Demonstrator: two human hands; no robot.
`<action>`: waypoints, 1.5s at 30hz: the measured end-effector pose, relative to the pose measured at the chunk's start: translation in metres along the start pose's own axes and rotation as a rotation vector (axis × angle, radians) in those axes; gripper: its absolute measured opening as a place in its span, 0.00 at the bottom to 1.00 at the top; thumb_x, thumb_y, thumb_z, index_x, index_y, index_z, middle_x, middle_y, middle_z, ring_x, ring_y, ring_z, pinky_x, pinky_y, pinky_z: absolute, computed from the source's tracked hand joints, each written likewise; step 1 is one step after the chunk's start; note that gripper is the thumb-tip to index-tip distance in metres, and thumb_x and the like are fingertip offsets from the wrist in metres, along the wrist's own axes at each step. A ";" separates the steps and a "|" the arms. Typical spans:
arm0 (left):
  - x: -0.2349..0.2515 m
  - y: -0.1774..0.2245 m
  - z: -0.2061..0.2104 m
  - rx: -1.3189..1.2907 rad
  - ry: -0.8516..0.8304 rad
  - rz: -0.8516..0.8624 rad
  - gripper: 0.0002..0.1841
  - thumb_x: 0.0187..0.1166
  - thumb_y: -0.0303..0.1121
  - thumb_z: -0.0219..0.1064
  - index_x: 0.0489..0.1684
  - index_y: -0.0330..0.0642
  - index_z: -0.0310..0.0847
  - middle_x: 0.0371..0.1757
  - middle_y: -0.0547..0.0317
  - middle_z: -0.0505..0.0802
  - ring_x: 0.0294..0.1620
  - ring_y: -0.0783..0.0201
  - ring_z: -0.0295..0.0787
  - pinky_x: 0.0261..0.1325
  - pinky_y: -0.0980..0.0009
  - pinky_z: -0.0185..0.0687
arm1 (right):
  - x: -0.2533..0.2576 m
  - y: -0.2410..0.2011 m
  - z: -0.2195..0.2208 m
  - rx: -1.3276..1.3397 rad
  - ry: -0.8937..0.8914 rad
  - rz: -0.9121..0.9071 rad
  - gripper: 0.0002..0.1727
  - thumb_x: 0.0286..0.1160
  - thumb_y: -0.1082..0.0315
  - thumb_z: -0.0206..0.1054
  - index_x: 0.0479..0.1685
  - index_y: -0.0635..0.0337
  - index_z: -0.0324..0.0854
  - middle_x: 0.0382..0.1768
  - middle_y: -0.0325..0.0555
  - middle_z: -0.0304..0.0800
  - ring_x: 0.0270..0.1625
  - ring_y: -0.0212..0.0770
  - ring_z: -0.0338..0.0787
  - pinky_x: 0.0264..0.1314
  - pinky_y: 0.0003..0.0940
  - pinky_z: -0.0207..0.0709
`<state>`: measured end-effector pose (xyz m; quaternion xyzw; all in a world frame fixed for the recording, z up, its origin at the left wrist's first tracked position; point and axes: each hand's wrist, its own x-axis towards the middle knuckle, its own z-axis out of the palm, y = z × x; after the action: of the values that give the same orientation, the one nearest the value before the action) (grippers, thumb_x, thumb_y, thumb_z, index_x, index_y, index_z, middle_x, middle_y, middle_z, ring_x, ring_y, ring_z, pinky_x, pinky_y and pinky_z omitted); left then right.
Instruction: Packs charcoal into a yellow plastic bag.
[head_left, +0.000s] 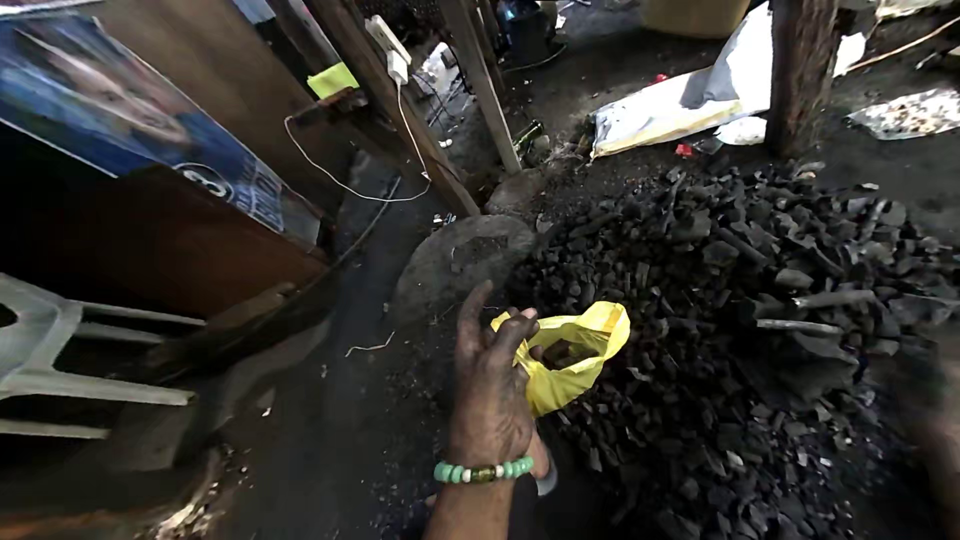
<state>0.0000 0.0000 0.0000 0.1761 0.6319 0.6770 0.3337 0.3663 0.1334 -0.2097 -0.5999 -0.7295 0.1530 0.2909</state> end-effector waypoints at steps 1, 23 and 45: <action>0.001 0.000 0.000 0.009 0.004 0.001 0.28 0.83 0.26 0.61 0.82 0.56 0.65 0.50 0.57 0.87 0.37 0.69 0.87 0.34 0.76 0.84 | 0.003 -0.022 0.042 0.026 -0.139 -0.024 0.28 0.72 0.70 0.75 0.72 0.71 0.78 0.71 0.78 0.76 0.75 0.81 0.74 0.77 0.85 0.54; -0.006 -0.017 -0.004 0.184 -0.438 -0.105 0.40 0.71 0.29 0.67 0.89 0.65 0.59 0.55 0.52 0.87 0.36 0.66 0.84 0.33 0.74 0.80 | -0.012 -0.106 0.085 1.338 -0.381 0.344 0.31 0.67 0.65 0.69 0.75 0.43 0.70 0.48 0.39 0.90 0.39 0.36 0.92 0.38 0.37 0.91; -0.012 -0.011 0.003 0.284 -0.427 -0.098 0.39 0.75 0.30 0.63 0.89 0.72 0.57 0.47 0.55 0.89 0.29 0.69 0.85 0.27 0.78 0.80 | -0.116 -0.094 0.152 -0.183 -0.926 0.266 0.65 0.50 0.37 0.85 0.96 0.30 0.48 0.96 0.56 0.22 0.93 0.77 0.27 0.74 0.90 0.49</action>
<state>0.0129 -0.0058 -0.0079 0.3291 0.6436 0.5120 0.4640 0.2123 0.0183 -0.3033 -0.5800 -0.7096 0.3748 -0.1402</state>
